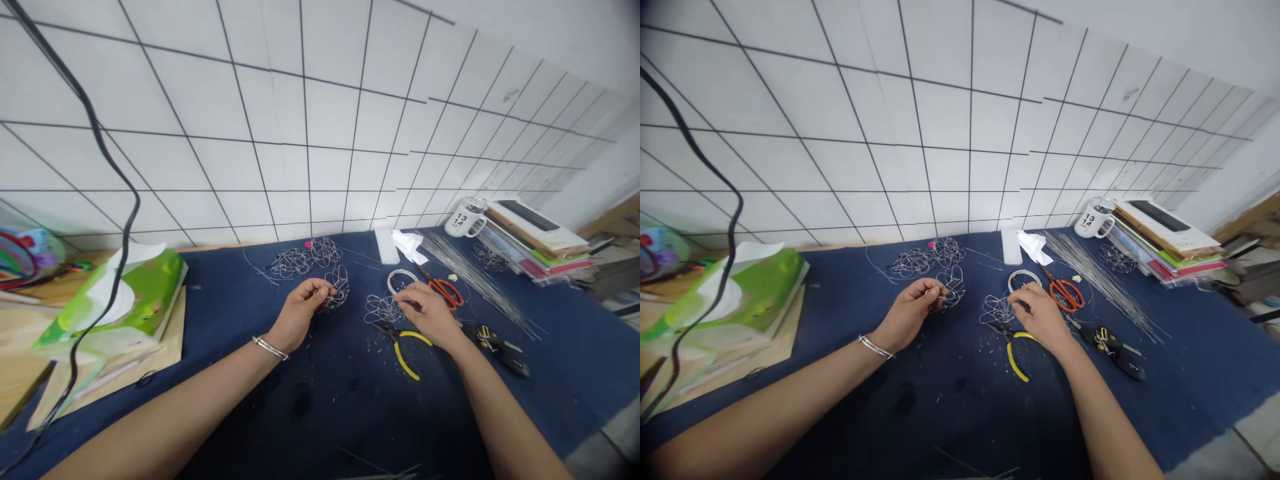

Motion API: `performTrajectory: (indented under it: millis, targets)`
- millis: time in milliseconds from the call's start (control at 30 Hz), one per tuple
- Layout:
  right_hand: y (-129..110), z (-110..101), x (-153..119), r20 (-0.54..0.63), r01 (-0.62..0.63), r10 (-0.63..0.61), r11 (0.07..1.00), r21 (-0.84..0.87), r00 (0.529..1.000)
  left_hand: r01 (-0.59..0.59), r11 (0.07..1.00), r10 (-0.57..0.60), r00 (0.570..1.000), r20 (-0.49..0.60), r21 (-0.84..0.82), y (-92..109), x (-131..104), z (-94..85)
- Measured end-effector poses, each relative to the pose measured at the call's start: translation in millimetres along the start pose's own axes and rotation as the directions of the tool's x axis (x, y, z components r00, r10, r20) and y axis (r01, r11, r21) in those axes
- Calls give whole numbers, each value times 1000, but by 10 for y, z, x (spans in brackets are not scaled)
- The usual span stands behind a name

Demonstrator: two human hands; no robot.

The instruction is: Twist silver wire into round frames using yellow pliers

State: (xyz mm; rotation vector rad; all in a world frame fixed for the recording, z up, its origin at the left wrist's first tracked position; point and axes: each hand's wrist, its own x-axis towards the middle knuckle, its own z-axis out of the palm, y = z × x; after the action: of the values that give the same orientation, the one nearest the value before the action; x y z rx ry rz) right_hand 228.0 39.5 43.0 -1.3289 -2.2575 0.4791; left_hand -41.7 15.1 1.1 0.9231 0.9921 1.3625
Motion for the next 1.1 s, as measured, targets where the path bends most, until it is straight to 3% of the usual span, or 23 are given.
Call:
performTrajectory:
  millis: [267, 400, 767, 967, 1100]
  targets:
    - [-139, -89, -20, 116, -142, 126, 981, 136, 985, -16, 1000, 16, 1000, 21, -11, -15, -14, -3]
    - [-234, -110, 2, 199, -152, 115, 972, 181, 973, -11, 999, 11, 1000, 15, -33, -12, -17, -1]
    - [-528, -78, 176, 92, 139, -154, 979, 151, 984, -11, 991, 14, 1000, 24, -130, 91, -31, 31]
    - [-744, 94, 310, 31, 357, -362, 927, 111, 932, -35, 992, 37, 999, 12, -124, 189, -47, 40]
    - [-746, 225, 312, -83, 433, -428, 900, 54, 900, -66, 995, 69, 997, 31, -75, 233, -91, 61]
